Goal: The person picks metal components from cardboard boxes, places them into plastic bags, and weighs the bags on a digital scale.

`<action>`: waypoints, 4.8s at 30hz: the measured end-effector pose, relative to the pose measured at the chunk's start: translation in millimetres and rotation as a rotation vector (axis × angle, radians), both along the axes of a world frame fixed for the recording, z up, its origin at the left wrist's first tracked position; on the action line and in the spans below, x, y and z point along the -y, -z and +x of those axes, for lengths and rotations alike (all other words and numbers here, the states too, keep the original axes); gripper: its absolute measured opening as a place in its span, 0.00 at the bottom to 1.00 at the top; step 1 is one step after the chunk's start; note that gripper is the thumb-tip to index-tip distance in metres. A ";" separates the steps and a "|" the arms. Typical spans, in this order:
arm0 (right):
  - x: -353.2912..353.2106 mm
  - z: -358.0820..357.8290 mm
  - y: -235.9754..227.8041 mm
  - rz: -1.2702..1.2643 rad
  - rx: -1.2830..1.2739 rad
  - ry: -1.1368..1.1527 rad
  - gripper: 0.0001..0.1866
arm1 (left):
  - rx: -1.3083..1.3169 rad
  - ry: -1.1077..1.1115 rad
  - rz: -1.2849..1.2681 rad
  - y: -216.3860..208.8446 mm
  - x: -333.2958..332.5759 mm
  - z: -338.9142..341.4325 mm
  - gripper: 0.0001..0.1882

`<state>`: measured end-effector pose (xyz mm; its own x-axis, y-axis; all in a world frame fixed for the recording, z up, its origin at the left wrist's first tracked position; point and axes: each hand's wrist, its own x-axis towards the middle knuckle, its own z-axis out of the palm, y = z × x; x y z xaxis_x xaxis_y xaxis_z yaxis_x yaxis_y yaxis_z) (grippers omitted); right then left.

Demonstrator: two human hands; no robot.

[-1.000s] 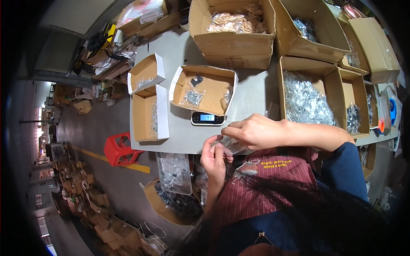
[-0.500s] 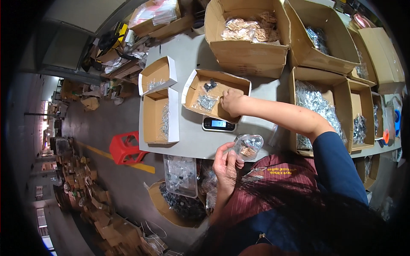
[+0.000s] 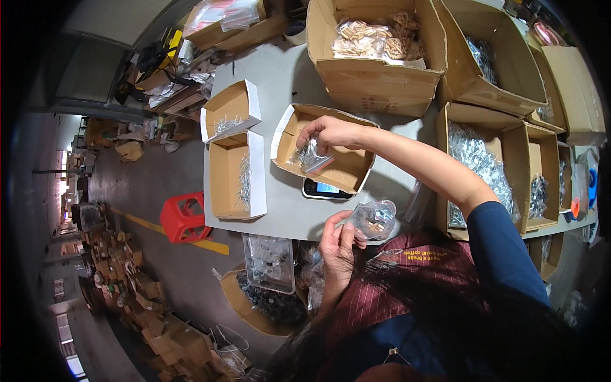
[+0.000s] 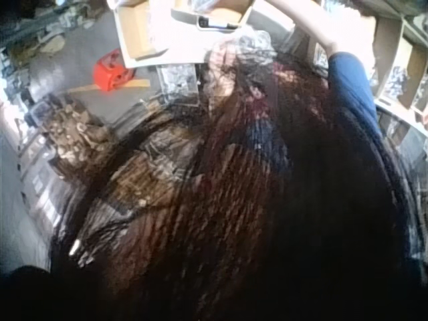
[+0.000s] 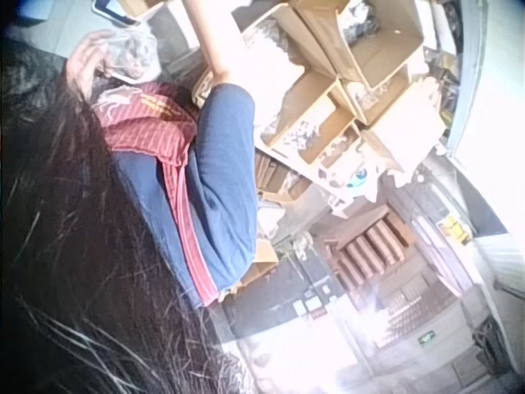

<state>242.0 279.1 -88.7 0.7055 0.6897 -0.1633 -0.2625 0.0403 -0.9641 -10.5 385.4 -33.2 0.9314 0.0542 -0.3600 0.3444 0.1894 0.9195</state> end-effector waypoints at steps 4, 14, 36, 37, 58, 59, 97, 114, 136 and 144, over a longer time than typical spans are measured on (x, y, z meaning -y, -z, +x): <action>-18.4 -4.0 -13.4 -0.318 0.224 -0.036 0.26 | -0.028 -0.022 -0.018 5.9 3.1 3.2 0.15; -48.7 -31.5 35.9 -0.786 1.315 -0.275 0.14 | -0.081 0.097 -0.035 31.8 3.5 0.7 0.13; 26.2 -45.1 -48.5 -0.374 0.473 0.054 0.16 | 0.093 0.314 0.795 38.6 -1.5 7.2 0.10; 36.8 -59.3 -67.5 -0.123 0.264 -0.007 0.15 | 0.090 0.300 0.794 35.8 -1.6 7.6 0.10; 141.9 -168.7 -66.8 -0.246 -0.196 -0.270 0.05 | 0.115 0.166 0.161 20.2 27.3 -2.1 0.07; 139.1 -169.8 -66.8 -0.247 -0.193 -0.282 0.05 | 0.115 0.153 0.163 18.1 27.5 -4.8 0.07; 127.3 -235.7 -36.1 -1.064 0.721 -0.041 0.13 | 0.079 -0.158 -0.204 36.2 -8.6 -26.5 0.09; 153.2 -195.8 -117.8 -0.408 0.834 0.197 0.08 | 0.074 -0.034 -0.047 35.6 -16.3 -24.3 0.07; 113.0 -228.5 -64.8 -0.737 0.966 -0.070 0.17 | 0.098 -0.109 -0.179 10.9 1.1 -31.2 0.10; 116.1 -230.2 -71.5 -0.622 1.090 0.014 0.11 | 0.054 0.102 0.245 12.9 -26.3 -35.5 0.06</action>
<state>11.8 163.0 -17.2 0.6845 0.6969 0.2138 0.6786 -0.5021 -0.5360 -46.0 411.6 -46.0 0.9539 0.0384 -0.2976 0.2997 -0.0743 0.9511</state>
